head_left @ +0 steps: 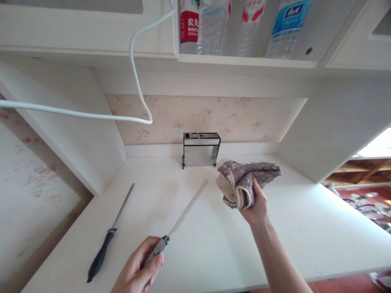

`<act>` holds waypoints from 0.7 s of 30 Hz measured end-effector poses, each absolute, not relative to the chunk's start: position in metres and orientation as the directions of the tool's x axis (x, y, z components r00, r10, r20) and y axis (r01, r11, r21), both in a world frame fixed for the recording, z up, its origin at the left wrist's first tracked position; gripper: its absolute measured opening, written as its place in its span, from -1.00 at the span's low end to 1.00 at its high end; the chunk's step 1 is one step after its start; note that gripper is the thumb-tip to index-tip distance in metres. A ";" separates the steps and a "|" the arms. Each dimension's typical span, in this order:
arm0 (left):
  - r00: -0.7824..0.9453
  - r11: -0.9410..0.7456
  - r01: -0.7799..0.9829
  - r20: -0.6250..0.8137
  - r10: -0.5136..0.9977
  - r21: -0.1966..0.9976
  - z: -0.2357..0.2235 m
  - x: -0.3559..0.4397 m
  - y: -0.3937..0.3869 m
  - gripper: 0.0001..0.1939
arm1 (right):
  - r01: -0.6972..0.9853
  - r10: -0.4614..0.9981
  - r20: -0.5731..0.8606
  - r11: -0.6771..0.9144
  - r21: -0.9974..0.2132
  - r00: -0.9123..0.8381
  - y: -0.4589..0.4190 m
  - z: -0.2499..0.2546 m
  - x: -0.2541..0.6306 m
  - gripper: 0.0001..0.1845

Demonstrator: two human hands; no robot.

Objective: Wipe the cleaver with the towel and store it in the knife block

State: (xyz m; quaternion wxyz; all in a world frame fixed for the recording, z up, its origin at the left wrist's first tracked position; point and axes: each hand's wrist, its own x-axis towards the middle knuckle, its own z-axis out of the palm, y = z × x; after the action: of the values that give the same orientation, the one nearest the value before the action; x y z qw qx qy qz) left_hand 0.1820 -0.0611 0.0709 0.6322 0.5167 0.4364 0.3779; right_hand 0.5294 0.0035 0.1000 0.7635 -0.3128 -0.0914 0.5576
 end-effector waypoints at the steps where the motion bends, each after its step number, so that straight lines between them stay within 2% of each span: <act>1: 0.295 0.147 0.011 -0.143 0.945 0.989 0.075 0.187 -0.059 -0.64 | -0.802 0.924 -0.202 0.156 -0.576 0.325 -0.004 0.093 0.525 -0.69; 4: 0.207 0.055 0.141 -0.083 0.975 0.989 0.085 0.206 -0.052 -0.67 | -0.829 0.960 -0.208 0.043 -0.557 0.190 -0.024 0.070 0.495 -0.61; 7: 0.158 -0.072 0.366 0.014 0.987 0.928 0.082 0.225 -0.046 -0.77 | -0.858 0.972 -0.235 -0.104 -0.504 0.020 -0.036 0.059 0.453 -0.55; 9: 0.159 -0.196 0.532 0.130 0.979 0.824 0.072 0.236 -0.045 -0.88 | -0.863 0.968 -0.239 -0.185 -0.471 -0.077 -0.038 0.063 0.427 -0.55; 11: 0.205 -0.362 0.673 0.308 0.929 0.645 0.056 0.244 -0.044 -0.85 | -0.845 0.966 -0.227 -0.220 -0.487 -0.120 -0.036 0.070 0.406 -0.59; 13: 0.304 -0.491 0.769 0.442 0.844 0.410 0.039 0.249 -0.044 -0.79 | -0.814 0.969 -0.229 -0.210 -0.542 -0.098 -0.031 0.078 0.392 -0.60; 15: 0.393 -0.554 0.802 0.502 0.771 0.223 0.028 0.251 -0.042 -0.74 | -0.787 0.962 -0.272 -0.186 -0.588 -0.024 -0.025 0.081 0.383 -0.62; 18: 0.478 -0.618 0.782 0.555 0.681 0.085 0.022 0.252 -0.041 -0.63 | -0.778 0.925 -0.360 -0.138 -0.613 0.119 -0.018 0.077 0.376 -0.67; 21: 0.535 -0.650 0.759 0.539 0.651 0.033 0.024 0.250 -0.043 -0.59 | -0.783 0.884 -0.420 -0.109 -0.612 0.205 -0.008 0.069 0.379 -0.66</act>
State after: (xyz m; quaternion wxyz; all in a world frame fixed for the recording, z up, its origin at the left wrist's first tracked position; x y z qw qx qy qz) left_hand 0.2503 -0.0429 0.0240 -0.1032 0.8699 0.4051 0.2619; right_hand 0.3788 -0.0077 0.0686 0.6647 -0.4010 -0.0628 0.6272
